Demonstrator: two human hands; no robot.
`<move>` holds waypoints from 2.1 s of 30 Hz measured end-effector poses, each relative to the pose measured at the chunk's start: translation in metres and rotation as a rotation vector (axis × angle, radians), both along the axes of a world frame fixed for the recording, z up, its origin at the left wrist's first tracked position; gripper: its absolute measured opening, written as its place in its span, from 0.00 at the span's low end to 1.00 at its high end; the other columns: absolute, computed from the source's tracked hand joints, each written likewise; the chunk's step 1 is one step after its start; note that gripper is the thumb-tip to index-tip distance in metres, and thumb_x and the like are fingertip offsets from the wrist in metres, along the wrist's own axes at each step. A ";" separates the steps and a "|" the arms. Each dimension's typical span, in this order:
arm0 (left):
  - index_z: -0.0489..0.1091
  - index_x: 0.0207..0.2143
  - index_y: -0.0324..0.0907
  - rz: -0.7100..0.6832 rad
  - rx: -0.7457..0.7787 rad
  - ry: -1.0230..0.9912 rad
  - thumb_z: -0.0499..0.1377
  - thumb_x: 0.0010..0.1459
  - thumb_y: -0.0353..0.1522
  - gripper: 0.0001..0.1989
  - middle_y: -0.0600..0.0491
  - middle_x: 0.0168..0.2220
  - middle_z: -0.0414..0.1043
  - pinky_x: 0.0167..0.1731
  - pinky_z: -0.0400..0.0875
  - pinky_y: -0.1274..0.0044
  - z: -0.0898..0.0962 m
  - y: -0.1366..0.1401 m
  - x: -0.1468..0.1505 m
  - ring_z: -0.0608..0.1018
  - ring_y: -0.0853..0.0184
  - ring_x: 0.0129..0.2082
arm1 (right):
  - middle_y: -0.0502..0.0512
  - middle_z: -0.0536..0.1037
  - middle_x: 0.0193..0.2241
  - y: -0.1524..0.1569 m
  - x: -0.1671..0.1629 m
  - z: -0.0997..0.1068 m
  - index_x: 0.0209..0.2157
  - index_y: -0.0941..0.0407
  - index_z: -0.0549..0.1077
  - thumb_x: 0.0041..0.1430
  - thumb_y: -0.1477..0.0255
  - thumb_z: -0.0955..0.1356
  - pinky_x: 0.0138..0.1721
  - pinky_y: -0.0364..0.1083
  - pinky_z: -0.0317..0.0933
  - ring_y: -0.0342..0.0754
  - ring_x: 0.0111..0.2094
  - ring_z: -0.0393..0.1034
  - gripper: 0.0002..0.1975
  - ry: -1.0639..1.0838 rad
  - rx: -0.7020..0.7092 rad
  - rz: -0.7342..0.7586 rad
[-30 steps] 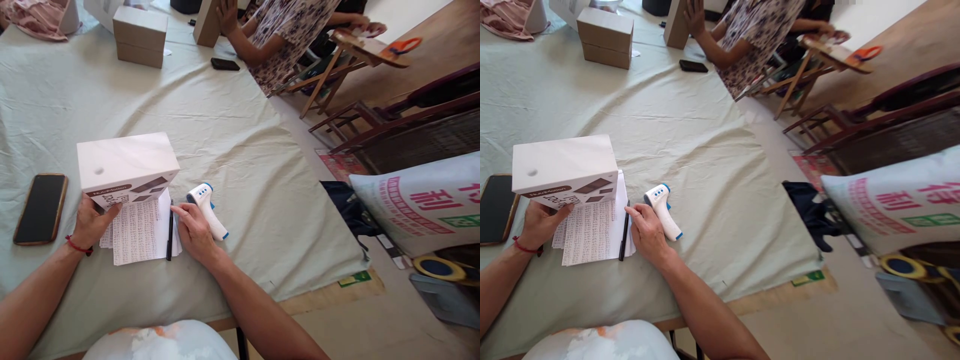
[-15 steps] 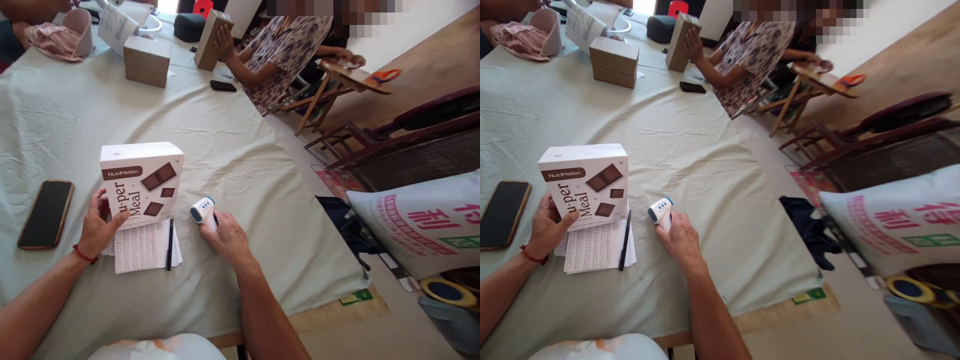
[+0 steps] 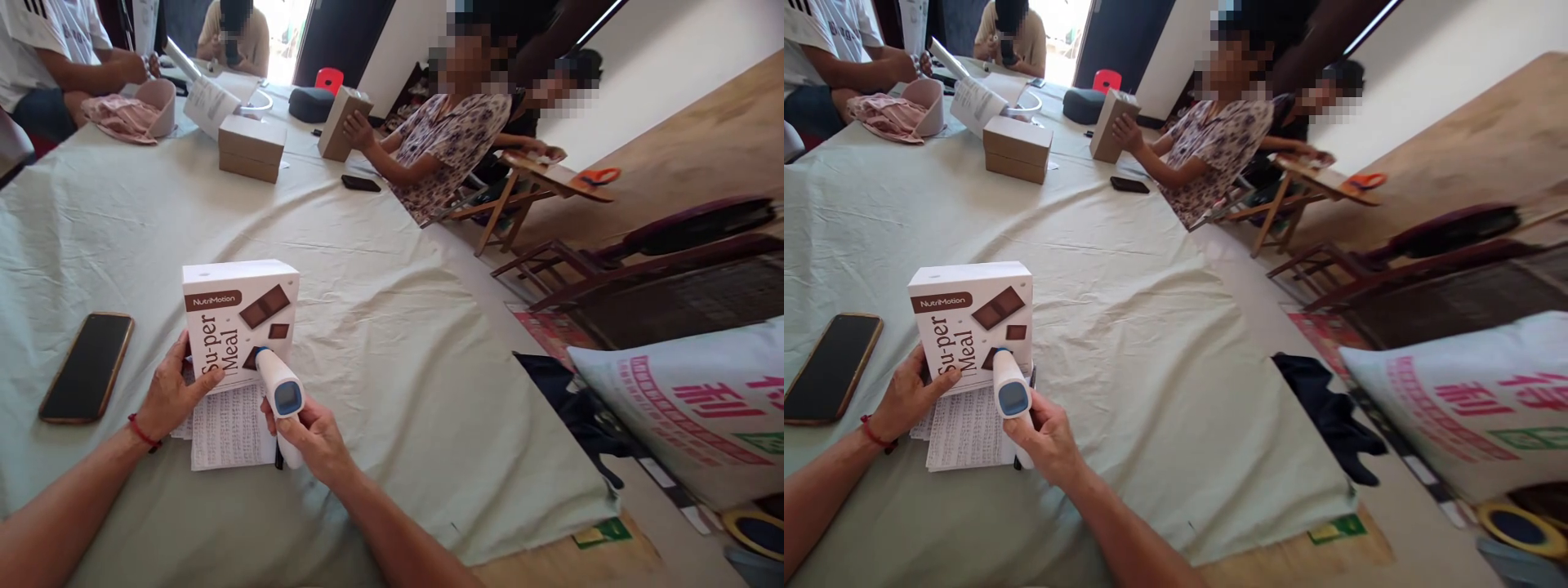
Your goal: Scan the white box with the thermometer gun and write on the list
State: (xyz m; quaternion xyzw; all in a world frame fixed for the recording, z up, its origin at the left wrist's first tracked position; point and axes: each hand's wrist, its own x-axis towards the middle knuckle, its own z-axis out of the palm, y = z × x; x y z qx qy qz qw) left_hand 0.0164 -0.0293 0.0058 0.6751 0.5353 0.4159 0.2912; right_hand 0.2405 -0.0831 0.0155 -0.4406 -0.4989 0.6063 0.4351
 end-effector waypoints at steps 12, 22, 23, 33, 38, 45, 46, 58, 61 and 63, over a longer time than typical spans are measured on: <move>0.66 0.47 0.42 -0.001 -0.133 -0.042 0.62 0.54 0.49 0.26 0.47 0.46 0.74 0.42 0.75 0.63 0.012 0.001 0.003 0.78 0.55 0.43 | 0.50 0.66 0.23 0.001 0.001 -0.015 0.29 0.56 0.69 0.49 0.56 0.72 0.27 0.44 0.52 0.43 0.25 0.56 0.18 0.066 -0.102 0.007; 0.62 0.53 0.44 -0.024 -0.092 0.045 0.65 0.50 0.47 0.32 0.47 0.48 0.72 0.46 0.74 0.60 0.010 0.001 0.000 0.76 0.53 0.48 | 0.50 0.66 0.25 0.002 0.000 -0.015 0.28 0.56 0.68 0.51 0.56 0.71 0.29 0.44 0.52 0.43 0.27 0.58 0.17 0.070 -0.042 0.024; 0.62 0.53 0.44 -0.026 -0.088 0.045 0.65 0.51 0.47 0.32 0.47 0.49 0.72 0.46 0.74 0.59 0.009 0.001 0.000 0.75 0.52 0.49 | 0.50 0.66 0.24 0.002 0.000 -0.015 0.28 0.56 0.68 0.50 0.56 0.71 0.29 0.44 0.52 0.43 0.26 0.57 0.17 0.070 -0.050 0.023; 0.62 0.53 0.44 -0.042 -0.049 0.077 0.66 0.49 0.48 0.33 0.46 0.49 0.71 0.48 0.73 0.56 0.008 0.003 0.000 0.74 0.50 0.51 | 0.49 0.69 0.22 0.001 -0.002 -0.006 0.27 0.56 0.68 0.47 0.56 0.72 0.26 0.43 0.54 0.41 0.24 0.59 0.18 0.095 -0.148 0.011; 0.62 0.54 0.45 0.009 -0.136 -0.010 0.67 0.48 0.48 0.35 0.47 0.48 0.72 0.46 0.75 0.59 0.009 0.001 0.002 0.76 0.51 0.49 | 0.49 0.70 0.21 0.000 0.006 -0.002 0.28 0.56 0.68 0.46 0.55 0.72 0.24 0.43 0.58 0.42 0.21 0.62 0.19 0.159 -0.217 0.039; 0.62 0.51 0.44 0.204 -0.156 -0.059 0.70 0.42 0.46 0.36 0.47 0.47 0.72 0.48 0.74 0.57 0.003 0.007 -0.005 0.76 0.50 0.50 | 0.46 0.67 0.20 -0.003 0.025 -0.004 0.30 0.56 0.68 0.48 0.56 0.71 0.21 0.42 0.56 0.41 0.19 0.59 0.19 0.084 -0.226 -0.142; 0.62 0.51 0.44 0.213 -0.154 -0.072 0.70 0.41 0.45 0.36 0.48 0.47 0.72 0.47 0.75 0.58 0.002 0.009 -0.006 0.76 0.51 0.49 | 0.46 0.67 0.21 -0.003 0.026 -0.003 0.31 0.56 0.68 0.48 0.56 0.71 0.21 0.42 0.56 0.40 0.20 0.59 0.19 0.071 -0.231 -0.156; 0.69 0.42 0.44 0.143 -0.069 0.066 0.63 0.53 0.44 0.18 0.46 0.44 0.75 0.53 0.69 0.51 0.006 0.010 -0.008 0.75 0.50 0.49 | 0.46 0.67 0.20 -0.004 0.028 0.007 0.31 0.55 0.66 0.48 0.54 0.71 0.22 0.43 0.53 0.41 0.21 0.58 0.20 0.020 -0.277 -0.154; 0.70 0.42 0.44 0.110 -0.066 0.097 0.62 0.54 0.43 0.16 0.48 0.43 0.76 0.53 0.70 0.51 0.006 0.011 -0.009 0.76 0.50 0.48 | 0.46 0.67 0.20 -0.005 0.028 0.005 0.31 0.55 0.67 0.47 0.53 0.72 0.22 0.42 0.54 0.41 0.21 0.58 0.20 0.050 -0.299 -0.139; 0.71 0.41 0.45 0.113 -0.072 0.120 0.62 0.54 0.43 0.15 0.48 0.42 0.77 0.53 0.71 0.51 0.005 0.011 -0.009 0.77 0.50 0.48 | 0.46 0.67 0.21 -0.005 0.028 0.006 0.32 0.55 0.67 0.46 0.53 0.72 0.22 0.42 0.54 0.40 0.21 0.59 0.22 0.098 -0.338 -0.128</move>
